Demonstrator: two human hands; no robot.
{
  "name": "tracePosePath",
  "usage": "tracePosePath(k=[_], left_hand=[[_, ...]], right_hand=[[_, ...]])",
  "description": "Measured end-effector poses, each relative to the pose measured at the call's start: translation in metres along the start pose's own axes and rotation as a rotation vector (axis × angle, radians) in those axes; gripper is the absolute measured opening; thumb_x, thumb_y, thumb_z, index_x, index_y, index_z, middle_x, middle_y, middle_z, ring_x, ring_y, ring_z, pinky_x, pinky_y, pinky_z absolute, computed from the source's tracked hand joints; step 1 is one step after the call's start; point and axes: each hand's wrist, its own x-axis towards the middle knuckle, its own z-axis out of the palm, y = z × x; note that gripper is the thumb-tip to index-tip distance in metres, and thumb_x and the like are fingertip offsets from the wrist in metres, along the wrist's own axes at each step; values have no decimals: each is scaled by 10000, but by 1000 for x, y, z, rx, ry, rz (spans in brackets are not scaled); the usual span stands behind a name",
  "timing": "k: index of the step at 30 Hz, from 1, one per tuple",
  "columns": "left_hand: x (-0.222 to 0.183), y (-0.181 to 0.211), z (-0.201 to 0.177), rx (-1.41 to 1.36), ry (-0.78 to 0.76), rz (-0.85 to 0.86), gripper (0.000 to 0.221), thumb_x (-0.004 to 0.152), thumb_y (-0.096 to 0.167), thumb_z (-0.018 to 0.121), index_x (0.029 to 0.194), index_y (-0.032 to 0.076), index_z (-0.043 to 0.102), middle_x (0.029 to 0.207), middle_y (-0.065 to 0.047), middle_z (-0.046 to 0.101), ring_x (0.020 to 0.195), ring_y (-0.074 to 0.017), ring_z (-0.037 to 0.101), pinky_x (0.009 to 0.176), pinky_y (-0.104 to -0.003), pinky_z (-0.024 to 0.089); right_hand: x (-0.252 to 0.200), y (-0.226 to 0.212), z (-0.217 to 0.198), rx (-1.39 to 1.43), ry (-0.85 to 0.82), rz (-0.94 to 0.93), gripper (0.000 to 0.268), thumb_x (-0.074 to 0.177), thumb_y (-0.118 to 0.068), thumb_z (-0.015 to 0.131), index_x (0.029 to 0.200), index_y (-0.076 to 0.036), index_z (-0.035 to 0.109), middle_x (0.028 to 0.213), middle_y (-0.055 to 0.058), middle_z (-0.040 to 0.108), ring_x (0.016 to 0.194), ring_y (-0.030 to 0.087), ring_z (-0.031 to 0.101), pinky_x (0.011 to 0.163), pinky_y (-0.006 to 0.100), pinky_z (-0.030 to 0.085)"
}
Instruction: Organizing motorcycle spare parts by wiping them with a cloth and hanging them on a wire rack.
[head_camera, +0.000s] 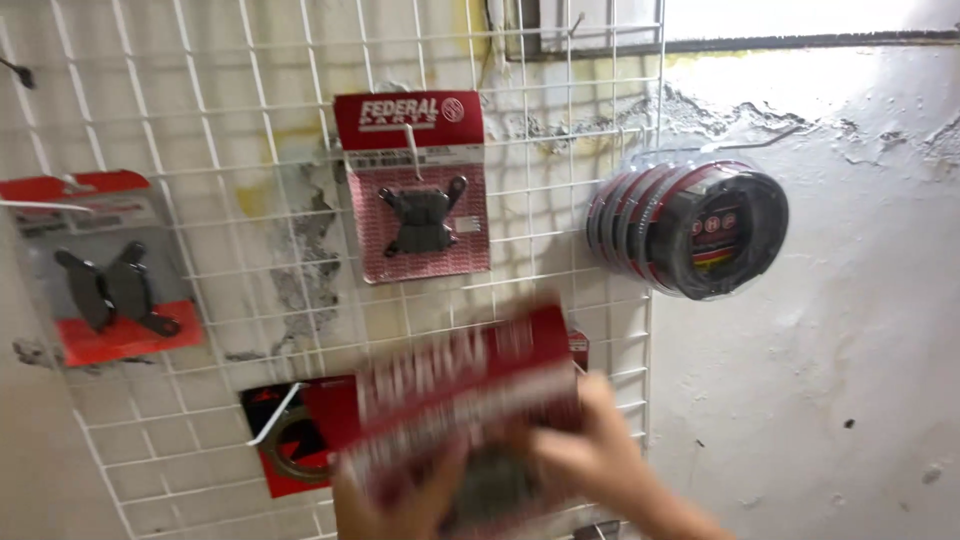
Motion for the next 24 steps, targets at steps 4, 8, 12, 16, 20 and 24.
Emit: tracePosePath(k=[4,8,12,16,20,24], left_hand=[[119,110,49,124,-2,57,386,750,237,863,1037,6,746,929,-113,805,767,-171,761,700,-337,633],[176,148,58,266,-38,250,304,818,298,855,926,27,770,844,-90,799,695,-149,750,654,-307,619],[203,153,59,226,-62,363,282,839,282,845,952,36,769,876,-78,798,732,-139,749,685,-295,605],[221,156,63,188,-105,388,263,837,266,829,983,51,786,905,-68,809,767,-136,759,734,-300,600],[239,149,61,251,-16,315,311,846,279,866,984,34,733,918,-104,777,796,-176,737,782,-337,599],[245,152,60,221,-3,235,336,821,266,872,1003,40,702,959,-116,771,838,-184,745,812,-341,614]], right_hand=[[96,-90,11,-178,54,-248,239,866,-108,733,1068,17,763,935,90,798,760,142,740,661,307,625],[142,-135,17,-238,159,-311,346,867,-270,775,1079,0,732,928,93,780,735,135,734,589,302,614],[170,-140,13,-288,177,-396,381,859,-302,786,1090,-6,726,947,90,779,767,128,746,679,286,637],[190,-138,10,-332,216,-458,388,847,-288,803,1097,-4,718,962,89,783,797,131,752,766,276,646],[201,-142,11,-333,226,-446,392,829,-269,802,1099,-1,708,951,89,785,783,136,754,755,280,643],[213,-131,8,-271,178,-440,396,834,-253,797,1113,13,706,969,102,786,805,150,759,766,286,645]])
